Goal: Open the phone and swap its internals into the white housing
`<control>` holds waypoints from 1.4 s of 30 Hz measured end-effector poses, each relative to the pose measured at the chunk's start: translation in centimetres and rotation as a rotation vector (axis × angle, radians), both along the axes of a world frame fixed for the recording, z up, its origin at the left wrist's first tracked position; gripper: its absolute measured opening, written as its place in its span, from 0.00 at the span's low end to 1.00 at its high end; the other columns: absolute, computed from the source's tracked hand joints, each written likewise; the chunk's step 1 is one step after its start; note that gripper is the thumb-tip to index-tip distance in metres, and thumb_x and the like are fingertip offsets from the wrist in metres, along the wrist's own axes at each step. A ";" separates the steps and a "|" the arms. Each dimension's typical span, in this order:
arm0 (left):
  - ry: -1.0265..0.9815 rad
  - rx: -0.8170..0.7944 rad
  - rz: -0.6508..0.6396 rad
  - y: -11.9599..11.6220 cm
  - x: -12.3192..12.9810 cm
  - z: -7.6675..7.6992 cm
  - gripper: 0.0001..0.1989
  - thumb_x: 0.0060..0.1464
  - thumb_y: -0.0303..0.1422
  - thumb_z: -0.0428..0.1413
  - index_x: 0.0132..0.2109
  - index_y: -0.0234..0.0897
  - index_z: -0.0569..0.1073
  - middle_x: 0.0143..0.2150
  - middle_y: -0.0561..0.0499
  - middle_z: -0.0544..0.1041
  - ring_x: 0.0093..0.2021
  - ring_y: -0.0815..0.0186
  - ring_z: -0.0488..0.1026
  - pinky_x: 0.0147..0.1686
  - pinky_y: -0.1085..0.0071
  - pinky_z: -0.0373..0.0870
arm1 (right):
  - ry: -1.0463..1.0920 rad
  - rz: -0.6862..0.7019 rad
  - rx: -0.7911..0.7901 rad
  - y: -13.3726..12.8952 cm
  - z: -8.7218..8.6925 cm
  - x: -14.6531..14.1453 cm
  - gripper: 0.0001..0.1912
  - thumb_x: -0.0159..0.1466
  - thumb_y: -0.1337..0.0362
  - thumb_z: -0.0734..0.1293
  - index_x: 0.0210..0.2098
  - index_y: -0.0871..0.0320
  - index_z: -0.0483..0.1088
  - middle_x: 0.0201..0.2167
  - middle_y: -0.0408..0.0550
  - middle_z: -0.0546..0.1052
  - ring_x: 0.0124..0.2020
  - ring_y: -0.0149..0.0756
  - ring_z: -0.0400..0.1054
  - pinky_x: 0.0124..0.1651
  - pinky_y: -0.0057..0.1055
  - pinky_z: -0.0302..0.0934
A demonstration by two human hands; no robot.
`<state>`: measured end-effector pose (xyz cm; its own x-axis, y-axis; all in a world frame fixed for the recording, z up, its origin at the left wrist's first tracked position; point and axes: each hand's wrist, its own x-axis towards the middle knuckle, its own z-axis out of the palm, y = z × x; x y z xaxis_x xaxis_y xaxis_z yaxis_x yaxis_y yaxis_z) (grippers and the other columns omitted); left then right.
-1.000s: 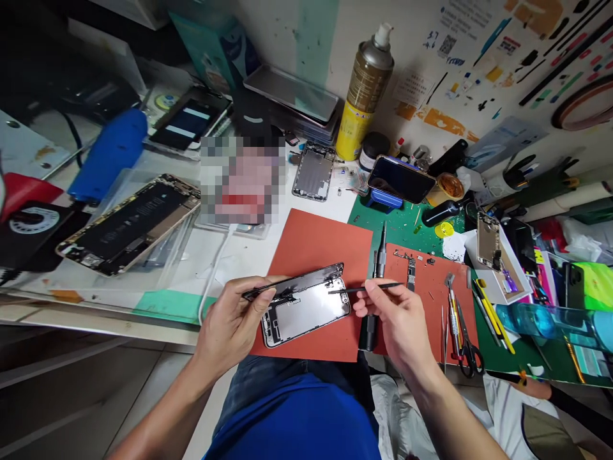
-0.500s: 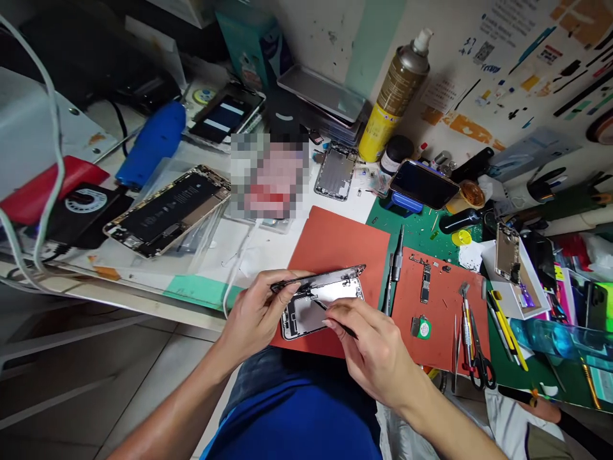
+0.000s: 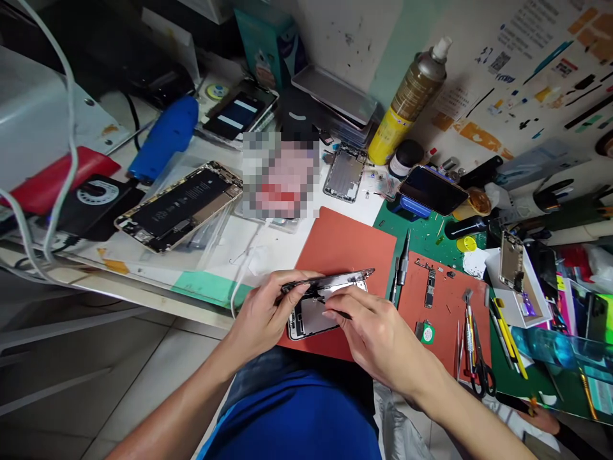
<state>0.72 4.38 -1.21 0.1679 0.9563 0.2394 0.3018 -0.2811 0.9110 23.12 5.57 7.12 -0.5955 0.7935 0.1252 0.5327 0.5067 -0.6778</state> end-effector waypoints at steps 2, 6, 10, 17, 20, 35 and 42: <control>0.000 0.011 -0.001 0.0 0.0 -0.1 0.11 0.75 0.29 0.53 0.60 0.44 0.73 0.55 0.50 0.86 0.54 0.64 0.85 0.53 0.67 0.83 | -0.023 0.021 -0.008 0.3 0.4 -0.2 0.12 0.78 0.71 0.63 0.53 0.54 0.77 0.46 0.51 0.84 0.44 0.39 0.82 0.44 0.35 0.81; 0.009 0.025 0.001 0.0 0.0 -0.1 0.12 0.75 0.28 0.53 0.60 0.45 0.72 0.55 0.51 0.86 0.55 0.65 0.85 0.53 0.68 0.82 | -0.085 0.064 0.006 1.2 1.2 -0.9 0.14 0.78 0.72 0.61 0.50 0.56 0.78 0.43 0.51 0.84 0.41 0.39 0.82 0.41 0.35 0.80; 0.026 0.042 0.011 0.0 0.0 -0.1 0.12 0.74 0.27 0.54 0.59 0.44 0.72 0.55 0.52 0.86 0.54 0.65 0.85 0.54 0.69 0.81 | -0.184 0.172 0.097 1.5 1.5 -1.3 0.17 0.76 0.75 0.58 0.50 0.59 0.78 0.44 0.53 0.84 0.40 0.40 0.83 0.42 0.37 0.82; 0.029 0.031 0.011 0.0 -0.1 -0.3 0.11 0.75 0.29 0.54 0.59 0.44 0.72 0.55 0.52 0.86 0.54 0.65 0.85 0.50 0.70 0.81 | -0.230 0.210 0.434 -2.1 0.0 -0.6 0.19 0.73 0.78 0.57 0.53 0.66 0.77 0.42 0.60 0.86 0.37 0.42 0.82 0.36 0.36 0.81; 0.018 0.028 0.010 -0.1 -0.1 -0.3 0.10 0.75 0.29 0.54 0.59 0.44 0.72 0.55 0.51 0.86 0.53 0.66 0.85 0.49 0.72 0.81 | -0.293 0.246 0.593 -3.8 -1.4 -0.2 0.18 0.72 0.77 0.58 0.50 0.69 0.79 0.45 0.65 0.86 0.39 0.47 0.84 0.36 0.37 0.82; 0.039 0.007 0.026 0.0 0.0 0.0 0.11 0.75 0.29 0.54 0.59 0.45 0.72 0.54 0.52 0.86 0.49 0.66 0.86 0.47 0.73 0.79 | 0.058 -0.044 0.172 -2.1 -1.3 1.1 0.12 0.75 0.76 0.66 0.53 0.59 0.77 0.46 0.53 0.86 0.46 0.36 0.84 0.50 0.32 0.82; 0.025 0.021 0.021 0.0 0.0 -0.1 0.11 0.75 0.30 0.54 0.60 0.44 0.73 0.54 0.51 0.86 0.49 0.66 0.85 0.46 0.73 0.79 | 0.036 0.023 0.031 0.0 -0.8 1.0 0.10 0.77 0.72 0.64 0.52 0.58 0.76 0.47 0.52 0.84 0.46 0.36 0.82 0.47 0.33 0.80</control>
